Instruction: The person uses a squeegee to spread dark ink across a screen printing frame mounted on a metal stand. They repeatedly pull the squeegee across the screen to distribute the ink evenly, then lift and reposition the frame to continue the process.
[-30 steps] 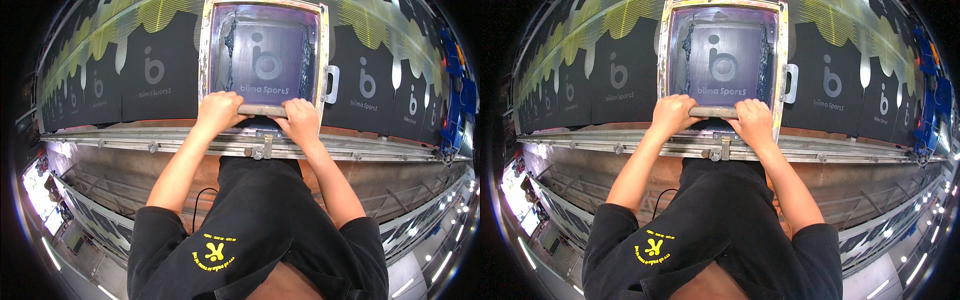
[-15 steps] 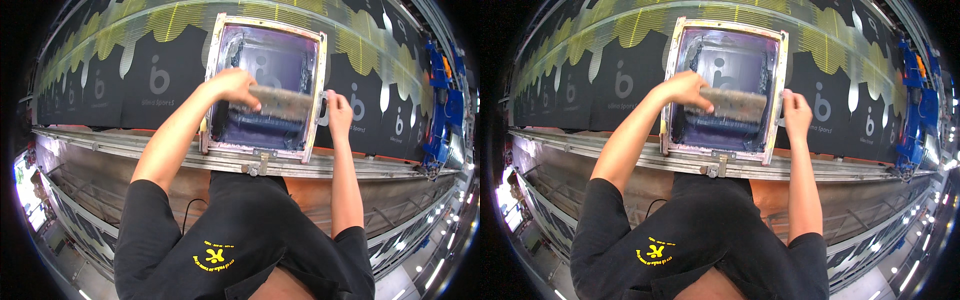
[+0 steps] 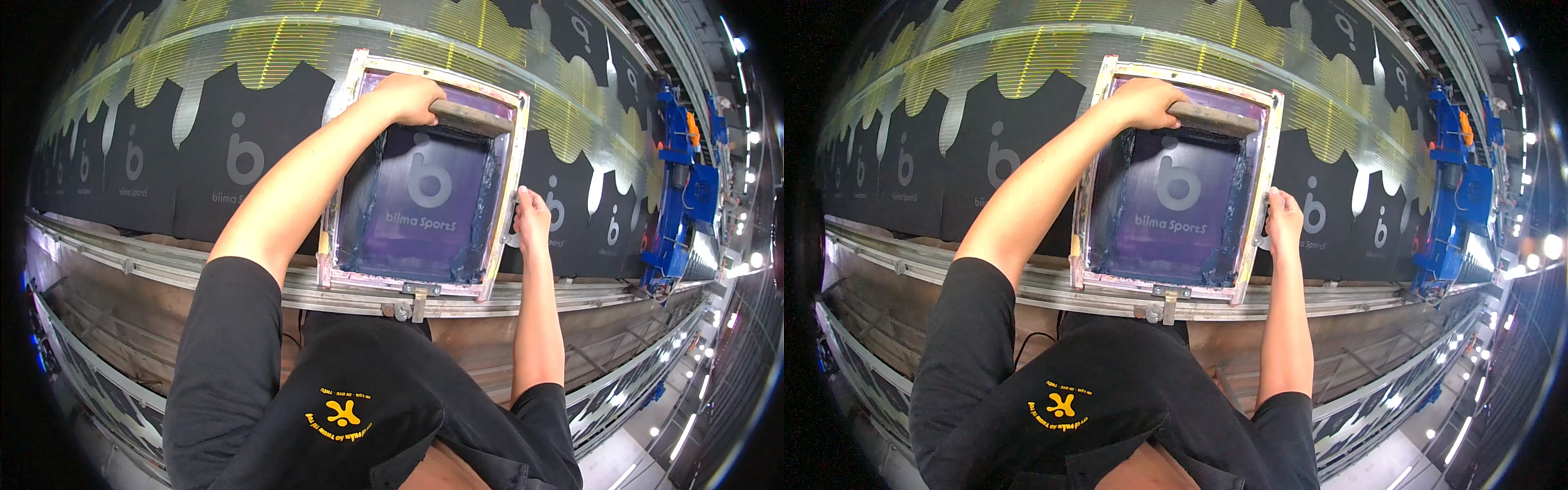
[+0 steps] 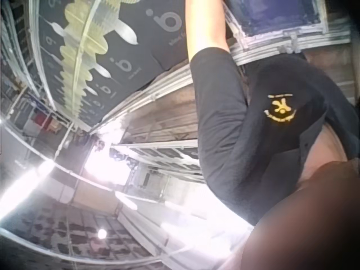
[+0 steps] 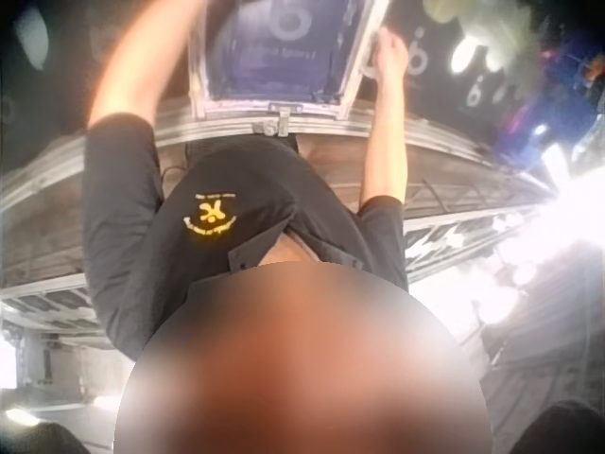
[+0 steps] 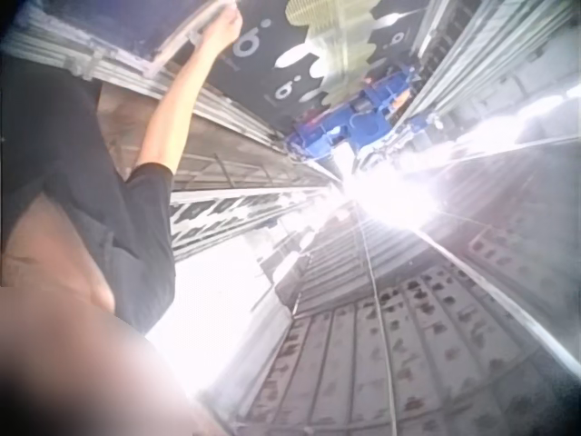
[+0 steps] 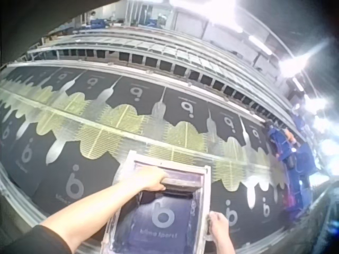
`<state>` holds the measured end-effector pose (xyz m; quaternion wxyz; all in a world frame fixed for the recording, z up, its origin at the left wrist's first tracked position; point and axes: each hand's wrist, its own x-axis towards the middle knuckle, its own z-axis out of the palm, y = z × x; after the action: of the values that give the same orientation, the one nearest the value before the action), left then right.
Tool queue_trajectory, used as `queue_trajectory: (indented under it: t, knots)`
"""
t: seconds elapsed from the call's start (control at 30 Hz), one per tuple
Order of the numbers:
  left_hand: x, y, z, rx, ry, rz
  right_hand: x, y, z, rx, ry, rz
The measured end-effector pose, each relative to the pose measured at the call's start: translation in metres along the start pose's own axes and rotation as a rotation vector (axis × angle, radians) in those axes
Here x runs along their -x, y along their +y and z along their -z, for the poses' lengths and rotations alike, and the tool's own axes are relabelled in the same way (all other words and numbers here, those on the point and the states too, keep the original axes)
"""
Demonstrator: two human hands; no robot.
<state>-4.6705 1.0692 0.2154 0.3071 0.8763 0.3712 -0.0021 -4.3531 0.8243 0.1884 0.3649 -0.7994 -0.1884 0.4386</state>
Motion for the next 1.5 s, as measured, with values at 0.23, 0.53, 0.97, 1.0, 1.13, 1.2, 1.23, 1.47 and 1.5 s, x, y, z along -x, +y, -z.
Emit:
queue_trajectory:
  t: [0.23, 0.53, 0.97, 1.0, 1.13, 1.2, 1.23, 1.47, 1.5]
  knots:
    - [0.140, 0.056, -0.076, 0.121, 0.226, -0.064, 0.021, -0.029, 0.007, -0.045, 0.022, 0.073]
    - [0.293, 0.130, -0.164, 0.094, 0.296, -0.119, 0.009, -0.012, 0.002, -0.101, 0.119, 0.312]
    - [0.291, 0.143, -0.089, -0.107, 0.116, 0.231, 0.012, 0.067, -0.082, -0.316, 0.065, 0.505]
    - [0.295, 0.144, -0.091, -0.123, 0.122, 0.245, 0.013, 0.069, -0.085, -0.327, 0.063, 0.528]
    - [0.308, 0.128, -0.102, -0.316, 0.176, -0.029, 0.016, 0.063, -0.084, -0.247, 0.119, 0.444]
    - [0.301, 0.128, -0.082, -0.282, 0.106, -0.025, 0.016, 0.061, -0.080, -0.120, 0.164, 0.383]
    - [0.293, 0.131, -0.068, -0.265, 0.047, 0.017, 0.031, 0.054, -0.077, -0.097, 0.133, 0.375]
    - [0.139, 0.086, 0.022, -0.364, 0.159, -0.033, 0.021, 0.060, -0.081, 0.009, 0.171, 0.424]
    - [0.121, 0.079, 0.037, -0.405, 0.146, -0.015, 0.023, 0.059, -0.085, 0.000, 0.156, 0.422]
